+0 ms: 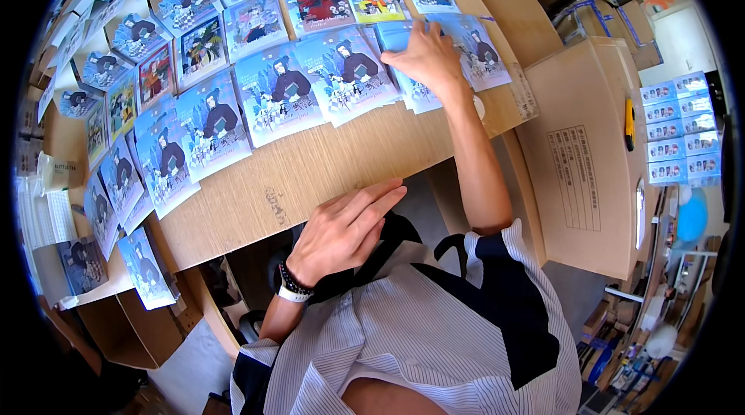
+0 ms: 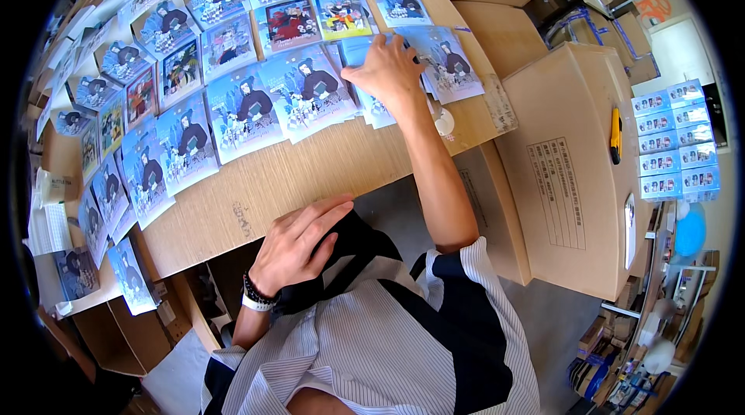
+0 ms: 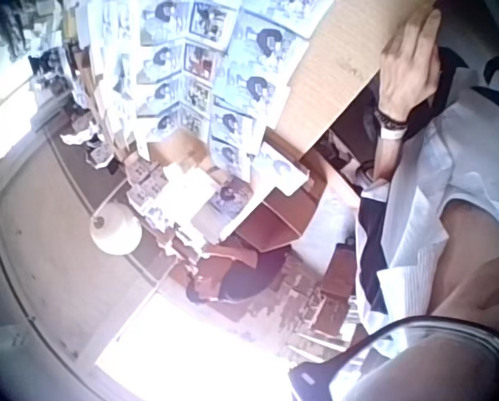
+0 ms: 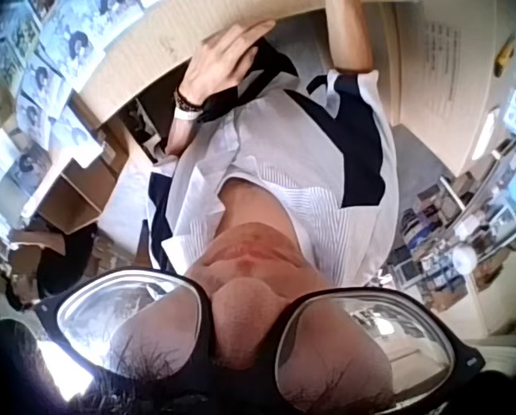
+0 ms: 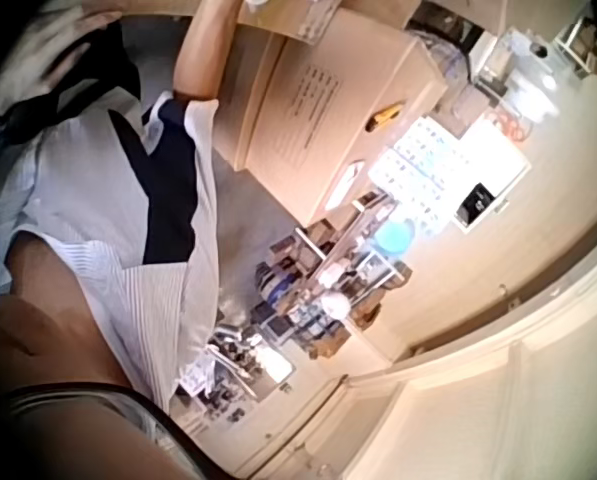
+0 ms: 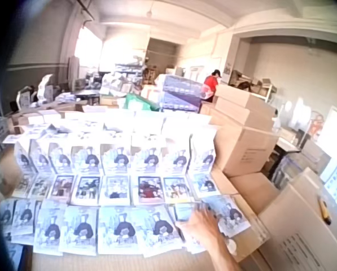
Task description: The person organizes a large collection of illustrated cards on a table. They repeatedly pick up stacks of cards, fan them out to inspect the edges, and place them into neat piles. The person also uses a red marker to write on the cards at various points during the process.
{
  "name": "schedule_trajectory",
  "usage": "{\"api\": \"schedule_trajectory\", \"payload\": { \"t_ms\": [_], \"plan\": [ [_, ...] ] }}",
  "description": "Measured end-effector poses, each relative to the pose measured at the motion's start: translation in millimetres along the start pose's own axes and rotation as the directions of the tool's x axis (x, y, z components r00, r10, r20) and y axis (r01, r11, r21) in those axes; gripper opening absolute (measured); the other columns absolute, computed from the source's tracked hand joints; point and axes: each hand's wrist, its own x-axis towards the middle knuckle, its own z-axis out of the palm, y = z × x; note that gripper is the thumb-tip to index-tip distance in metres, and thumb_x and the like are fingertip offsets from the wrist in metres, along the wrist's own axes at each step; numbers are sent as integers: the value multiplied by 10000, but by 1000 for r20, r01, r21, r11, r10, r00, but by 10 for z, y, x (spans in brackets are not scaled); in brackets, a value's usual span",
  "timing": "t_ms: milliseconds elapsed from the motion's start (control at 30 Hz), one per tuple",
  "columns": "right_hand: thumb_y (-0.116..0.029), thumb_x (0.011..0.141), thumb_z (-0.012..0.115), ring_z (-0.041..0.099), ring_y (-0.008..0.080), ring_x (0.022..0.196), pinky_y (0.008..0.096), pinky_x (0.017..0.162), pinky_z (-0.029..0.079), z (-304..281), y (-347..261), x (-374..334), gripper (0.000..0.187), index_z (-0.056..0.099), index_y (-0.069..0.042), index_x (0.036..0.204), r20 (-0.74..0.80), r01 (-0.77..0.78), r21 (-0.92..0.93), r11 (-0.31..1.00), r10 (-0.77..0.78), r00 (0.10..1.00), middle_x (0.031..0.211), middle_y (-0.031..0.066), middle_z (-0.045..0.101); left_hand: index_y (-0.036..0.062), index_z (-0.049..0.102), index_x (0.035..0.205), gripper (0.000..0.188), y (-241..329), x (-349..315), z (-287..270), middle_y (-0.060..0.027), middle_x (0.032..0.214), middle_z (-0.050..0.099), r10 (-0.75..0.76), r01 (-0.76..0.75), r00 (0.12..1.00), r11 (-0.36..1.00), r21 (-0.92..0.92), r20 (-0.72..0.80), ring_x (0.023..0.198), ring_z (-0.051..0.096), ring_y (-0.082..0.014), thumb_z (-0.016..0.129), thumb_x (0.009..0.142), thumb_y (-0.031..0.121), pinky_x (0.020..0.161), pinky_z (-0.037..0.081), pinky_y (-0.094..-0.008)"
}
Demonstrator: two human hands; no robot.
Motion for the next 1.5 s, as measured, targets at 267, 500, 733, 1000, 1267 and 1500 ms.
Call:
{"api": "schedule_trajectory", "payload": {
  "t_ms": [267, 500, 733, 1000, 1267, 1500],
  "plan": [
    [-478, 729, 763, 558, 498, 1201, 547, 952, 506, -85, -33, -104, 907, 450, 57, 1391, -62, 10, -19, 1000, -12, 998, 1347, 286, 518, 50, 566, 1300, 528, 57, -23, -41, -113, 1328, 621, -12, 12, 1000, 1000, -18, -6, 1014, 690, -302, 666, 789, -40, 826, 585, -384],
    [-348, 712, 812, 552, 475, 1177, 590, 951, 486, -233, -40, -487, 865, 444, 76, 1371, -398, 210, 163, 964, -130, 908, 1336, 280, 490, 46, 561, 1302, 516, 47, -35, -70, -126, 1324, 625, -13, 12, 999, 999, -33, -34, 1023, 685, -320, 648, 803, -52, 837, 581, -387],
    [-255, 619, 891, 238, 367, 1508, 503, 1197, 210, -227, -164, -1376, 1278, 82, -61, 1590, -355, 594, 739, 318, -566, 744, 1596, 262, 255, 45, 336, 1512, 816, -159, 68, -215, -192, 1548, 368, -149, 19, 956, 891, -454, -252, 1374, 447, -367, 784, 849, 210, 1036, 474, -478],
    [-209, 578, 925, 294, 433, 1454, 521, 1180, 282, 166, -322, -1595, 1211, 210, -49, 1542, -505, 700, 712, 57, -651, 567, 1556, 268, 272, 95, 102, 1611, 1395, -376, 145, -475, -165, 1666, 123, -57, 7, 996, 808, -588, -67, 1525, 198, -379, 990, 566, 349, 1170, 279, -583],
    [-165, 647, 916, 223, 381, 1509, 460, 1218, 239, 117, -373, -1619, 1177, 184, 2, 1553, -377, 586, 809, 47, -722, 580, 1616, 226, 217, 55, 52, 1607, 1479, -479, 133, -495, -199, 1669, 81, -39, -40, 994, 749, -662, -104, 1540, 141, -366, 1011, 512, 318, 1225, 162, -521],
    [-221, 664, 923, 241, 377, 1501, 465, 1215, 248, 246, -315, -1653, 1190, 169, -10, 1561, -427, 606, 793, 57, -657, 621, 1612, 218, 223, 55, 57, 1607, 1481, -498, 80, -405, -202, 1655, 149, -91, -15, 990, 707, -707, -112, 1526, 202, -351, 1015, 507, 313, 1219, 185, -522]
  ]
}}
